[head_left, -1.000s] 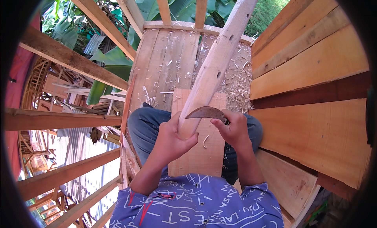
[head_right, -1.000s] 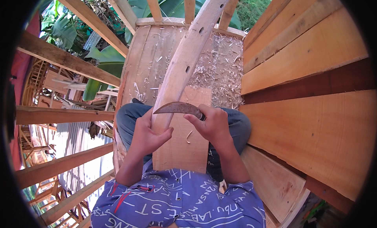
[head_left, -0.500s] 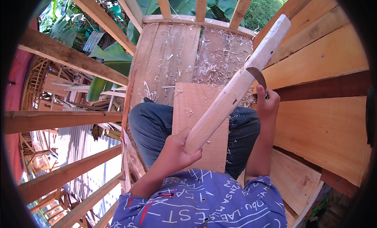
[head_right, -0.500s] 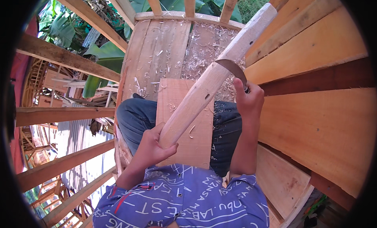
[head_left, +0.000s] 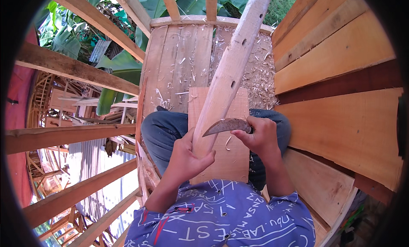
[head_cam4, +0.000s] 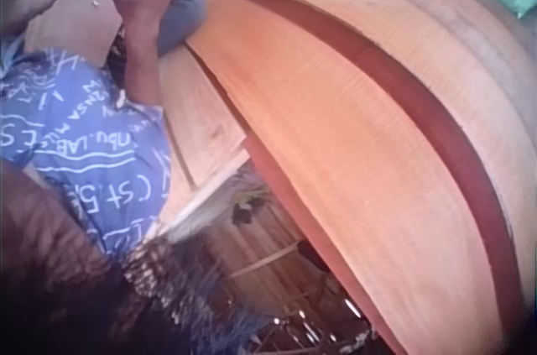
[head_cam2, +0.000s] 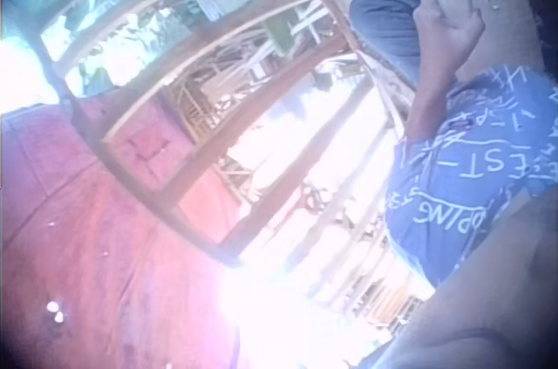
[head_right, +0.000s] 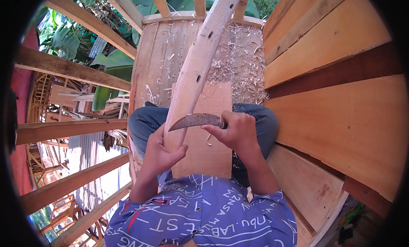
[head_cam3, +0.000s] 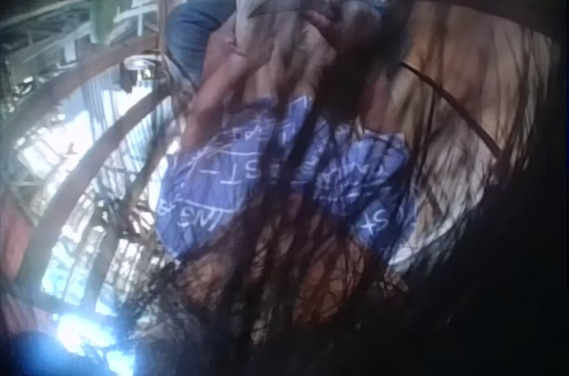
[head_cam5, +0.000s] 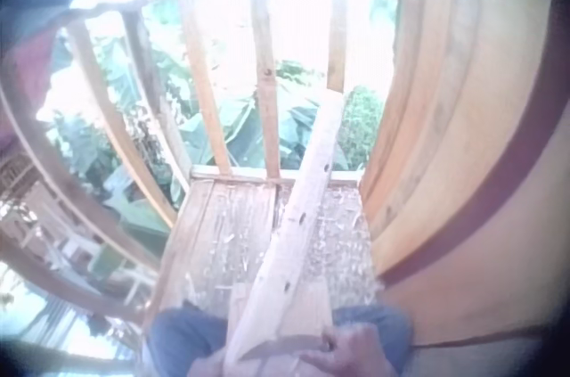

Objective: The person sits cross-legged on a wooden platform and uses a curved knife to carve a long, light-colored wooden stick. They hold the stick with their left hand and repeatedly shave off thin strips of wood with the knife in their right hand, creating wood shavings that accumulate on the platform.

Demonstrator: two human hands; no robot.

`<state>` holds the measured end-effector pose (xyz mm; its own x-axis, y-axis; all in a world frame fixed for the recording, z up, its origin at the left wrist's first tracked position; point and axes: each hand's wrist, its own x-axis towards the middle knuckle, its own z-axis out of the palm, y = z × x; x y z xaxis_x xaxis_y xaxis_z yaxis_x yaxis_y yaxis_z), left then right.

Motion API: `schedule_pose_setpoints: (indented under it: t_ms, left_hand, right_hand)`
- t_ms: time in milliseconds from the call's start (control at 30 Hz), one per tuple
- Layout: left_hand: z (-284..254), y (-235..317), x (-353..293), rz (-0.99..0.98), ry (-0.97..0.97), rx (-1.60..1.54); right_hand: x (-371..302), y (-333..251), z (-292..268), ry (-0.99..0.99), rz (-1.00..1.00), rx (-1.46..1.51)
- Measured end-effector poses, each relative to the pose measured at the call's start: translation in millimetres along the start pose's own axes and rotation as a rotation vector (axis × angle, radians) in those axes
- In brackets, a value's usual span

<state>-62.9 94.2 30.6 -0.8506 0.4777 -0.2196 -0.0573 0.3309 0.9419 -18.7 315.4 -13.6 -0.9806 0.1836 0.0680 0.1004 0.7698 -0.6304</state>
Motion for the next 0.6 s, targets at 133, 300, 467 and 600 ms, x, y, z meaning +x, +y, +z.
schedule_pose_setpoints:
  t_ms: [133, 300, 467, 600]
  left_hand:
    - [1.5, 1.1, -2.4, 0.026, 0.021, 0.054]
    - [0.1, 1.5, -4.1, 0.046, 0.028, 0.107]
    - [2.3, -0.1, -7.7, 0.029, 0.008, 0.09]
    - [4.6, 2.5, -9.3, 0.03, 0.005, 0.074]
  right_hand:
    - [2.3, 5.8, 2.8, 0.042, -0.012, -0.026]
    - [2.2, 3.4, -2.4, 0.04, 0.0, -0.096]
    - [5.7, 5.6, -6.1, 0.088, 0.017, -0.135]
    - [6.5, 6.7, -7.6, 0.143, 0.003, -0.129]
